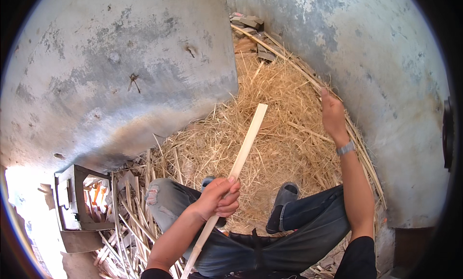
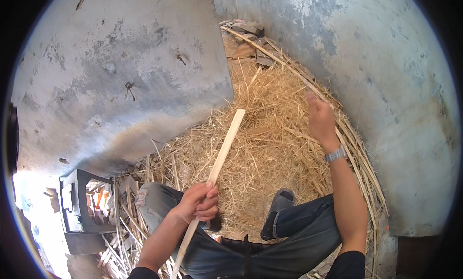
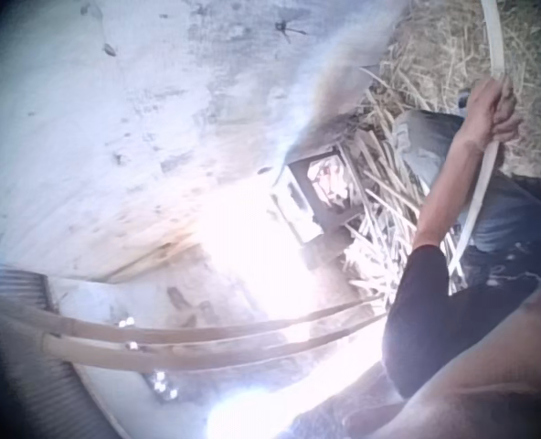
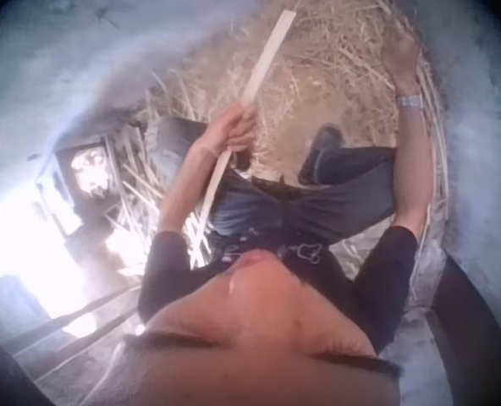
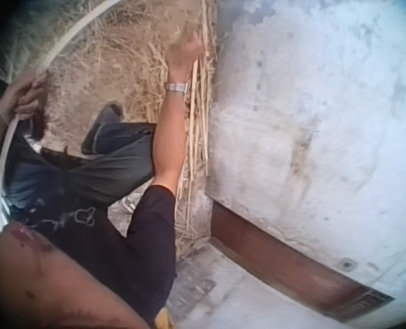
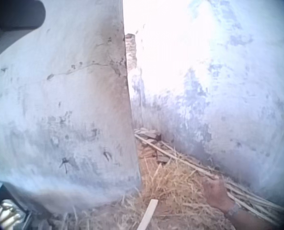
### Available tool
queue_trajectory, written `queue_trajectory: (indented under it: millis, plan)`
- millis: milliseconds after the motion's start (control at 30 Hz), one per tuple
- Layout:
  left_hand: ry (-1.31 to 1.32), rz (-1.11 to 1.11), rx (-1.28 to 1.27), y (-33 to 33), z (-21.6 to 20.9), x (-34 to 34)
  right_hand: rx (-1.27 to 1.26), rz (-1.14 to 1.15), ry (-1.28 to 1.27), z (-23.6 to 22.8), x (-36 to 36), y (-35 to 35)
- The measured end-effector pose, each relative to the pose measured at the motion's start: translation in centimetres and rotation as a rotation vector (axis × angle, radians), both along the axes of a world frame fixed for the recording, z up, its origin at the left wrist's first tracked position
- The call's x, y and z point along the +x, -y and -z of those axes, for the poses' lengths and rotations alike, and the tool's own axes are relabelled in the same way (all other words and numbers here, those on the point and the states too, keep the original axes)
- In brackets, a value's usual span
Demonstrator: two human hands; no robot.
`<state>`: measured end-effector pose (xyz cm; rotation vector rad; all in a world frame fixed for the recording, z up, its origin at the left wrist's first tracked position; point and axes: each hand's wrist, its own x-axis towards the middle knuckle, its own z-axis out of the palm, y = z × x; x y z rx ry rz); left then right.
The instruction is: The person whittles and scrapes a strip of bamboo using a small knife.
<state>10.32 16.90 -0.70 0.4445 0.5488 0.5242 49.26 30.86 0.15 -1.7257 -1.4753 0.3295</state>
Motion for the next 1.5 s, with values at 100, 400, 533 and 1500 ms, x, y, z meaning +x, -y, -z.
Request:
queue_trajectory:
  millis: [100, 400, 533, 1500]
  plan:
    - [0.096, 0.02, -0.059, -0.5, 0.5, -0.2, 0.055, -0.271, -0.03, -0.2, -5.9, 4.2]
    - [0.188, 0.009, -0.152, -0.6, 0.3, -0.3, -0.086, -0.719, 0.262, -1.6, -15.4, 11.7]
    - [0.099, -0.049, -0.203, -0.5, 0.6, -0.4, -0.119, -0.691, 0.368, -0.5, -15.5, 10.6]
    - [-0.307, -0.075, 0.276, 1.3, 1.7, 0.5, -0.081, -0.584, 0.082, -1.2, -10.9, 7.4]
